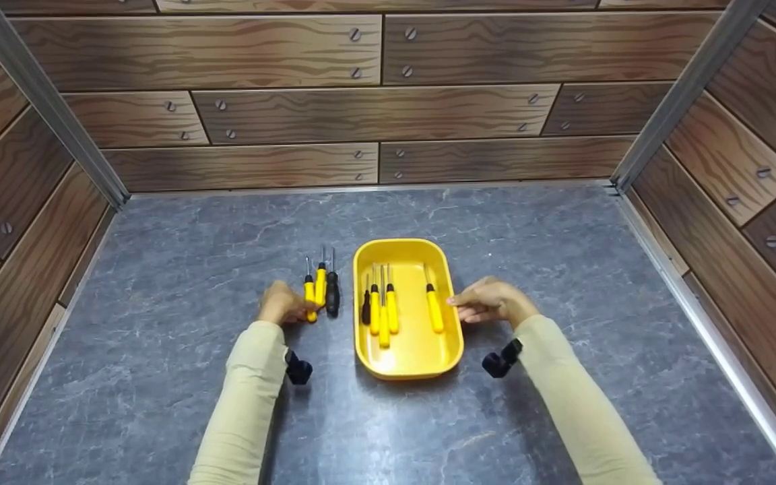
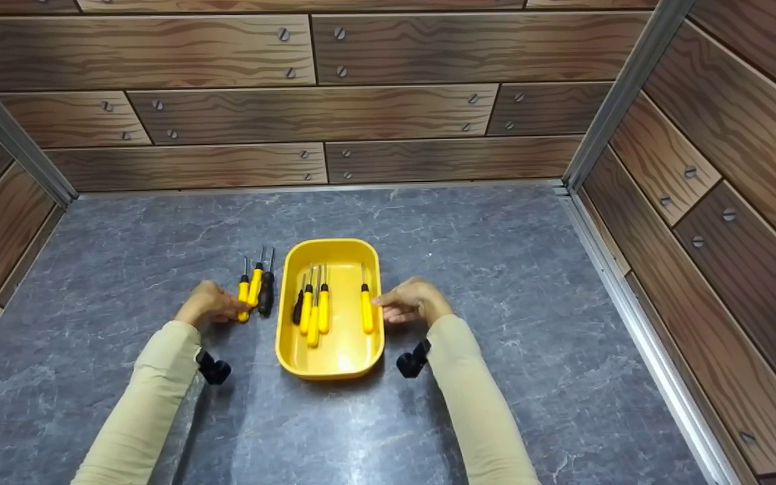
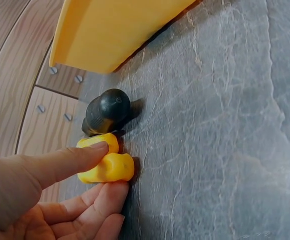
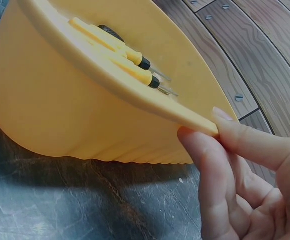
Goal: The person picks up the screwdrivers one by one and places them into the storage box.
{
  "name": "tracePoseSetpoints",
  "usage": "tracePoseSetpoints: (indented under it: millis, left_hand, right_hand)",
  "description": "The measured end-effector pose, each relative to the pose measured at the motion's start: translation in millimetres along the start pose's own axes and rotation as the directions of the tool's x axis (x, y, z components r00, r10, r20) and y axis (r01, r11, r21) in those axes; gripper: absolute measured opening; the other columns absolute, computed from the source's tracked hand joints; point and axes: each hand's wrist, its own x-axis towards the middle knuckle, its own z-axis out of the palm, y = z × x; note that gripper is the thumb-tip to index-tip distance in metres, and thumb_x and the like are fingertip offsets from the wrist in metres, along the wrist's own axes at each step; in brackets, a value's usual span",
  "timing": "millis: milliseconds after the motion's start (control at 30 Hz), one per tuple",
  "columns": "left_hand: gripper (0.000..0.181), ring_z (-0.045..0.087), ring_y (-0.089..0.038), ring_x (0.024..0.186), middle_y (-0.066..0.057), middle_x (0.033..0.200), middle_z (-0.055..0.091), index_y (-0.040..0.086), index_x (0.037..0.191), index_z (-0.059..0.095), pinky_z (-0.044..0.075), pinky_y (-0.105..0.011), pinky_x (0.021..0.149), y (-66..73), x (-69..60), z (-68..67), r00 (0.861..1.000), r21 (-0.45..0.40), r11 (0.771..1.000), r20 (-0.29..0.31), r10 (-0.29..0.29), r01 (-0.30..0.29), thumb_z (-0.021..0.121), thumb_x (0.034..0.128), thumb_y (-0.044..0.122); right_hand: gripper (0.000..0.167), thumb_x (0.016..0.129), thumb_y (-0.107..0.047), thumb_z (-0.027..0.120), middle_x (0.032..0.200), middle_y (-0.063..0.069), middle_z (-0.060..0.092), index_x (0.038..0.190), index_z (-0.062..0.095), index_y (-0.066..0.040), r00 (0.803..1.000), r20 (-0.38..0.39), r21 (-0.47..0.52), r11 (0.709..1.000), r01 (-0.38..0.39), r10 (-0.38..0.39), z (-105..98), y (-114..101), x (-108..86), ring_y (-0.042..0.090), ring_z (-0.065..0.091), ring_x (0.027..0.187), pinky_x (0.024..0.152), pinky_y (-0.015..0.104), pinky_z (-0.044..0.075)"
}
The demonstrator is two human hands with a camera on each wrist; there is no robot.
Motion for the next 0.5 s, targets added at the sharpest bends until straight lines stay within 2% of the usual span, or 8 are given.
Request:
tracePoseSetpoints:
  millis: [133, 233, 500]
  left_hand:
    - [0.027, 0.053, -0.009, 0.046, 0.006, 0.047, 0.052, 0.001, 0.082, 0.067, 0.047, -0.017, 0.046, -1.0, 1.3, 0.0, 1.000, -0.025, 1.000, 0.013, 0.006, -0.006, 0.083, 0.0725, 0.021]
    - [0.026, 0.052, -0.008, 0.044, 0.006, 0.046, 0.050, 0.002, 0.080, 0.062, 0.048, -0.017, 0.046, -2.1, 2.6, 0.3, 0.999, -0.074, 0.997, 0.029, 0.016, -0.014, 0.082, 0.0738, 0.017]
    - [0.028, 0.051, -0.006, 0.039, 0.006, 0.042, 0.050, 0.009, 0.065, 0.054, 0.048, -0.016, 0.042, -5.1, 5.6, 1.4, 0.999, -0.146, 0.989, 0.032, 0.027, -0.022, 0.080, 0.0739, 0.012]
  right_hand:
    - [0.013, 0.087, -0.014, 0.070, 0.056, -0.003, 0.067, 0.075, 0.068, -0.011, 1.000, 0.006, 0.004, 1.000, -0.001, 0.001, -0.2, -0.1, -0.7, 0.004, 0.064, 0.049, 0.052, 0.016, 0.056]
    - [0.013, 0.087, -0.014, 0.070, 0.056, -0.003, 0.067, 0.075, 0.069, -0.011, 1.000, 0.009, 0.008, 1.000, -0.004, 0.004, -0.2, -0.1, -0.9, 0.004, 0.064, 0.049, 0.051, 0.016, 0.056]
    - [0.012, 0.087, -0.014, 0.071, 0.056, -0.003, 0.067, 0.075, 0.069, -0.011, 1.000, 0.011, 0.017, 1.000, -0.001, 0.001, -0.1, -0.2, -0.5, 0.005, 0.064, 0.049, 0.051, 0.016, 0.056]
